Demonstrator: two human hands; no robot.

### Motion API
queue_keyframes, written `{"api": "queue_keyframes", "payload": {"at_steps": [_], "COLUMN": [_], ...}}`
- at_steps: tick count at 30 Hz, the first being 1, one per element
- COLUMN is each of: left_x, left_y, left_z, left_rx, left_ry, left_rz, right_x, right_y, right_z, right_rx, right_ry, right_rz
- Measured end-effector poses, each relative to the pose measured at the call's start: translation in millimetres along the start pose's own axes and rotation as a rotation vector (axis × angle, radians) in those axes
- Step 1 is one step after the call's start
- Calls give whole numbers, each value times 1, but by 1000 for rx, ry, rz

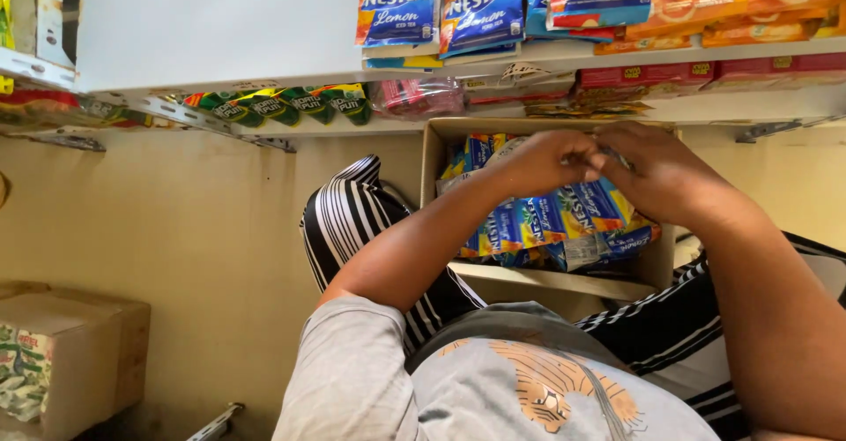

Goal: Organizing and stocking packets of powdered drink mix from a box onto store shelves.

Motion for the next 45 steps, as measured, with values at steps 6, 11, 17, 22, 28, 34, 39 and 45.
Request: {"api": "queue_keyframes", "payload": {"at_steps": [6,11,17,22,28,34,39,45], "left_x": [-26,-7,7,0,0,16,17,8], "left_y": [52,23,3,5,11,7,55,70], "left_z": [8,21,42,37,33,24,2,-2], "left_rx": [-47,-76,-143,-170,-214,-177,-42,70], "left_ry": [21,-137,-373,-271,-268,-272,-143,91], "left_rz": [-78,16,63,105,38,153,227,713], "right_x": [13,2,-48,-60,-101,-102,-99,-97], "right_y": [14,71,189,239,112,88,67,63], "right_z": [-3,2,-17,-17,21,32,42,35], "right_rx": [181,274,-177,-209,-191,-220,-198,-24], "right_ry": [-218,-264,-61,-39,-68,-101,-136,-64], "right_rz": [-476,-640,-978,-986,-1096,-1324,-1288,-1300]}}
Point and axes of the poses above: each hand's wrist, its own z-axis away from the middle knuckle, its own x-axis out of the palm, y = z × x, the point moved 9 cm from there along -z, towards the middle knuckle, and after that the axes turned 15 degrees about x, right-handed, at the moved point
